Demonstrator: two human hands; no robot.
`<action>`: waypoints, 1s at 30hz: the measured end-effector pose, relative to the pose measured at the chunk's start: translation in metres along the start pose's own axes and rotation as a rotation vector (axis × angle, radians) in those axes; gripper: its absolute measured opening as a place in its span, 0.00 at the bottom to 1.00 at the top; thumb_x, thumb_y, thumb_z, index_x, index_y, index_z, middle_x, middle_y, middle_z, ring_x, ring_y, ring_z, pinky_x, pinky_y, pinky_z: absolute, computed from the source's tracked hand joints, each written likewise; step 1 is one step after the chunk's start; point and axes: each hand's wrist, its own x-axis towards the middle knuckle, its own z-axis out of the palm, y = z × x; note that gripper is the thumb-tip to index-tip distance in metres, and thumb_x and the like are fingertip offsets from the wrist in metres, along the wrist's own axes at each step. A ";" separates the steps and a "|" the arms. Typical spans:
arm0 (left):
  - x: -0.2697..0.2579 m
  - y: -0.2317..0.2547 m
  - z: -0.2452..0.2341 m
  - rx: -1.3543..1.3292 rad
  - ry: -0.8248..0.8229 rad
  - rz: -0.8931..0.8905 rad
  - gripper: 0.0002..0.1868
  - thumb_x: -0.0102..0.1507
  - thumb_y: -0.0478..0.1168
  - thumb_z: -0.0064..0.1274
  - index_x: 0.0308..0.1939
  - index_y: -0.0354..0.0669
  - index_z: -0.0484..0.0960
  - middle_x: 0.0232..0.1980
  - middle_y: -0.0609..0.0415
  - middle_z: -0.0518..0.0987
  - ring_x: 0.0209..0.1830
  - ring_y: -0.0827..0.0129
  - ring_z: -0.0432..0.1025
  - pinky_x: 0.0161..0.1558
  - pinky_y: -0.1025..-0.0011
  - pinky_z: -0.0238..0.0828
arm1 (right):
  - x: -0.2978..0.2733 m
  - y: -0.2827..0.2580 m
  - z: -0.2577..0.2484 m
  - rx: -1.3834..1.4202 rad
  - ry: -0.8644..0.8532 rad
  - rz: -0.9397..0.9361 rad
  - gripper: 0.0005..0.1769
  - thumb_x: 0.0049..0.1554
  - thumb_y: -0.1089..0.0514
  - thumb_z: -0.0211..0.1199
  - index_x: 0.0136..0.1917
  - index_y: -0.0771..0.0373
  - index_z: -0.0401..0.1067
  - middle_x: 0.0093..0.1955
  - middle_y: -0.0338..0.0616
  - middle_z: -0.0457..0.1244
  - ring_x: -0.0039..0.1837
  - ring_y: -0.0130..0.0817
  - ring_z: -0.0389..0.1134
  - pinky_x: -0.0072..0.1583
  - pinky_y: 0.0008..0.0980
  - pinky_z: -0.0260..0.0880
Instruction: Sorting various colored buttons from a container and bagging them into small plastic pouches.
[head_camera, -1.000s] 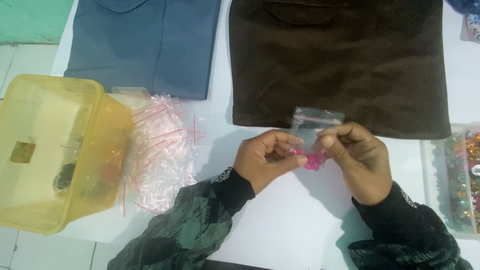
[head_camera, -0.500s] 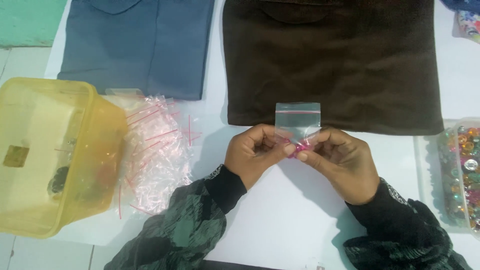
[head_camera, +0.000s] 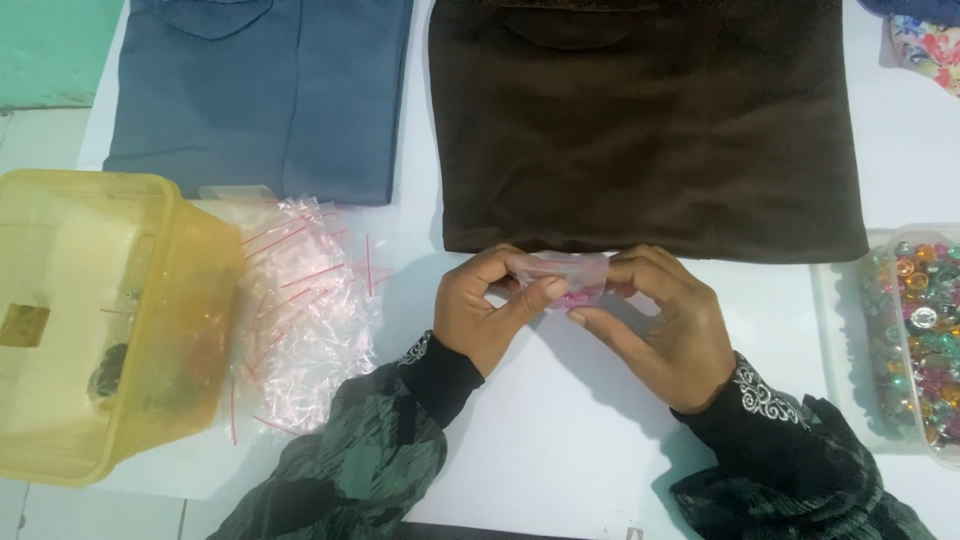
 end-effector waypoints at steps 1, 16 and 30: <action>0.000 0.000 0.001 0.001 0.003 0.000 0.11 0.61 0.49 0.66 0.37 0.47 0.86 0.33 0.58 0.81 0.37 0.74 0.73 0.45 0.74 0.75 | 0.001 -0.002 -0.002 0.001 -0.002 -0.002 0.14 0.48 0.63 0.77 0.47 0.67 0.79 0.38 0.48 0.68 0.43 0.40 0.70 0.49 0.37 0.75; 0.006 -0.004 -0.012 0.681 0.141 0.911 0.05 0.67 0.47 0.60 0.42 0.56 0.87 0.36 0.65 0.81 0.38 0.66 0.69 0.40 0.67 0.60 | -0.004 -0.003 -0.003 -0.129 0.008 -0.271 0.04 0.59 0.64 0.67 0.47 0.66 0.76 0.45 0.49 0.70 0.47 0.39 0.71 0.52 0.34 0.71; 0.006 0.014 -0.014 0.674 0.227 0.960 0.07 0.69 0.44 0.56 0.38 0.54 0.86 0.37 0.66 0.81 0.41 0.67 0.72 0.52 0.66 0.58 | -0.012 0.017 -0.008 -0.222 0.073 -0.264 0.03 0.65 0.65 0.64 0.50 0.68 0.72 0.49 0.49 0.70 0.49 0.41 0.69 0.55 0.36 0.66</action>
